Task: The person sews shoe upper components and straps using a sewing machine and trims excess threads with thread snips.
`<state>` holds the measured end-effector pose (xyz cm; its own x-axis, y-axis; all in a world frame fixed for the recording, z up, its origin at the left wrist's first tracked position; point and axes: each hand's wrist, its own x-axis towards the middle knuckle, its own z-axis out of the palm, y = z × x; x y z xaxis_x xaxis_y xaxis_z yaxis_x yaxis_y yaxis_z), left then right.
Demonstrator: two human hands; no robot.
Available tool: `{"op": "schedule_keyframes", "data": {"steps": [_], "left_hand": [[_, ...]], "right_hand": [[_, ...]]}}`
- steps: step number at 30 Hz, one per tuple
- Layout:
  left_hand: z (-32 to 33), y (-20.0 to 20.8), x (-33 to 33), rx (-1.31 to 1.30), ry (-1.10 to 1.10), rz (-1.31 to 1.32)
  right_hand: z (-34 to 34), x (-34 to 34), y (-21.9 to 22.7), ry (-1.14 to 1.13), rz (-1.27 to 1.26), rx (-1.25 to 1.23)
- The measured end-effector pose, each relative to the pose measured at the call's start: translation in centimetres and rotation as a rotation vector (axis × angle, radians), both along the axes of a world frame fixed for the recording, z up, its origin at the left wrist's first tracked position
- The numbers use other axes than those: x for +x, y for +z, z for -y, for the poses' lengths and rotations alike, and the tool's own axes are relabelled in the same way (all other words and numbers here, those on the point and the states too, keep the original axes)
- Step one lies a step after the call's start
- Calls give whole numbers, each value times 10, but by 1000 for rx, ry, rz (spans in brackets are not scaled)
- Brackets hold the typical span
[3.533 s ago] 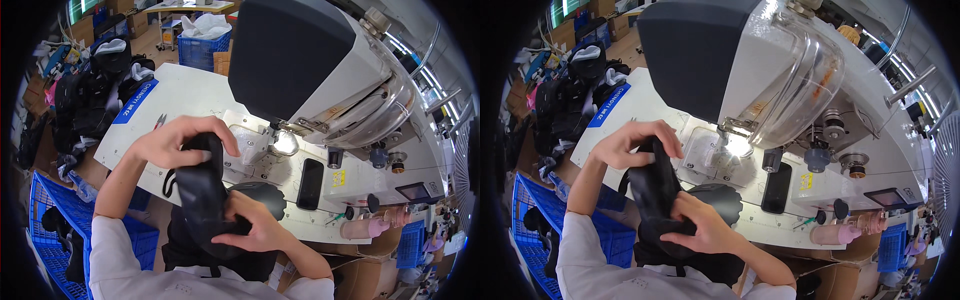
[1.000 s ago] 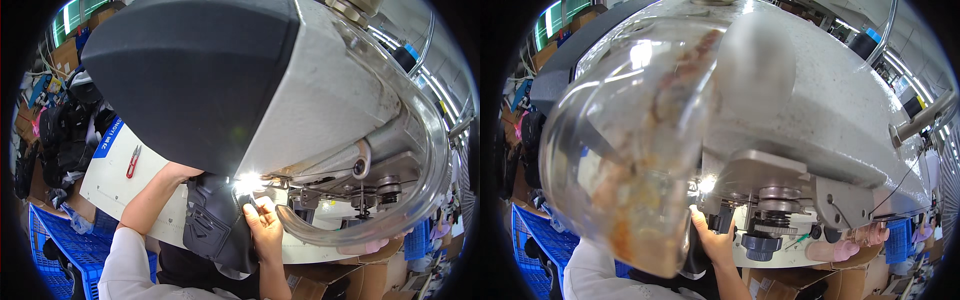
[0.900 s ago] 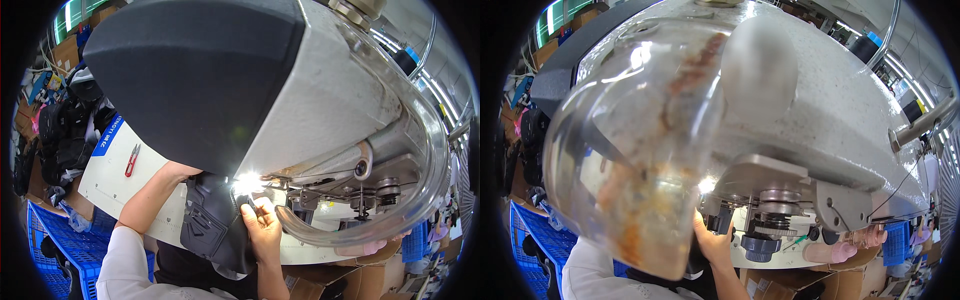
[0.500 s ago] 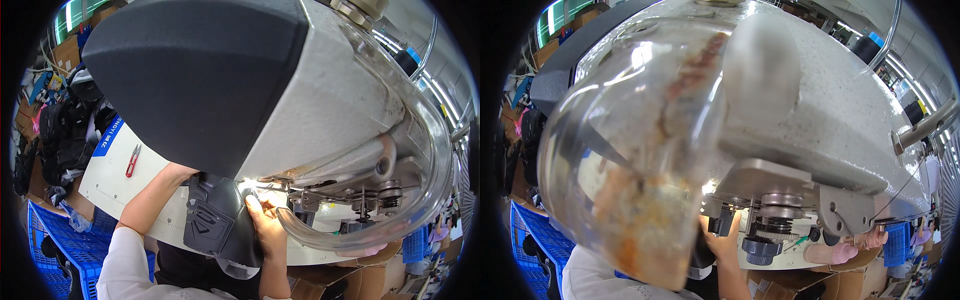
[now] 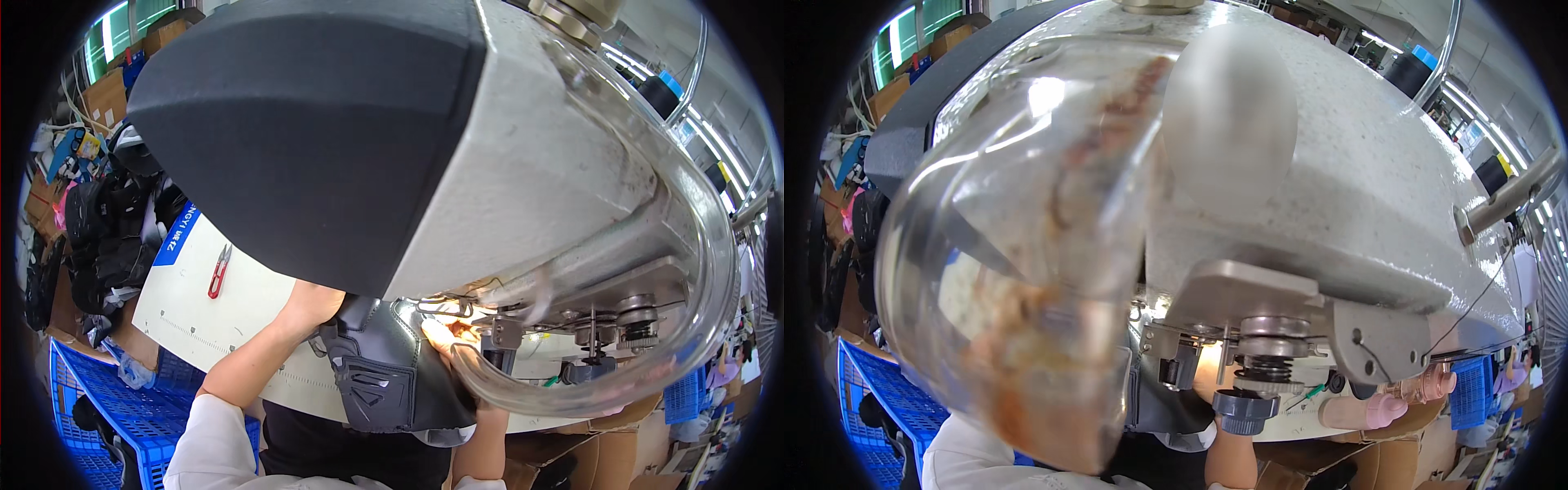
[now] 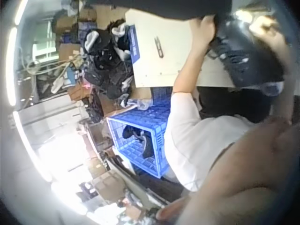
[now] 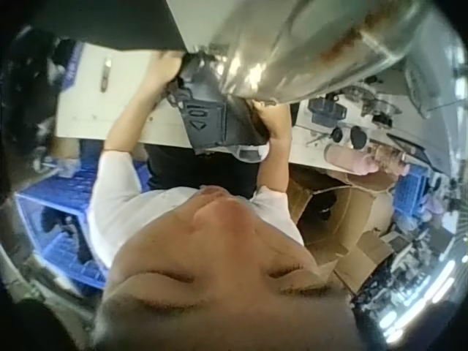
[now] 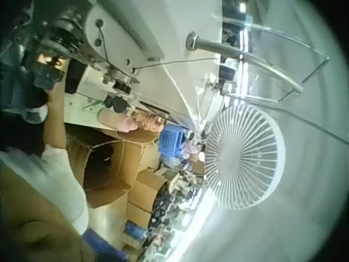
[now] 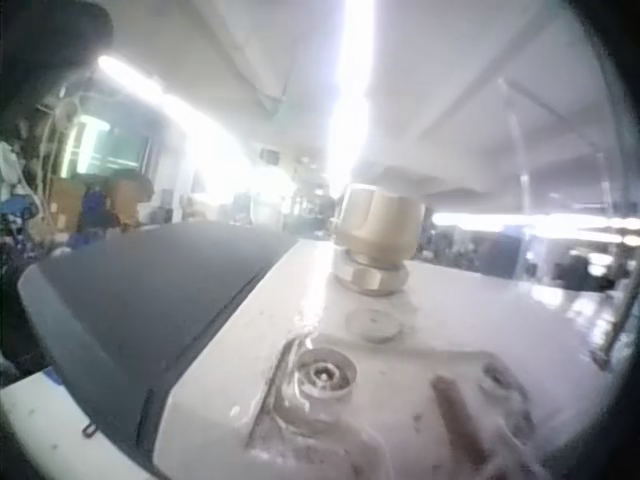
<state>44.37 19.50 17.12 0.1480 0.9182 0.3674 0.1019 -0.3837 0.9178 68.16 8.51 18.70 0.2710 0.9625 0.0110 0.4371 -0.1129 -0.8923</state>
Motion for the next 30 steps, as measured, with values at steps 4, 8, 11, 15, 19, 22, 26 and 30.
{"op": "schedule_keyframes", "data": {"steps": [4,8,11,15,19,22,26,30], "left_hand": [[2,15,7,-132,-33,12],[0,19,6,-73,-11,7],[-1,16,-7,-71,-8,-211],[21,35,-10,44,54,-25],[64,69,-24,531,279,-350],[121,61,-33,246,161,-88],[165,55,-34,208,-147,-81],[183,58,-16,-147,-422,17]], "right_hand": [[2,16,-27,10,5,-23],[-1,8,-19,61,-138,7],[-2,-15,14,67,-371,-49],[-4,-23,26,85,-613,-83],[-5,-27,28,70,-592,-31],[1,-39,44,76,-404,38],[-1,-58,34,-59,-548,121],[1,-52,20,-83,-524,54]]}}
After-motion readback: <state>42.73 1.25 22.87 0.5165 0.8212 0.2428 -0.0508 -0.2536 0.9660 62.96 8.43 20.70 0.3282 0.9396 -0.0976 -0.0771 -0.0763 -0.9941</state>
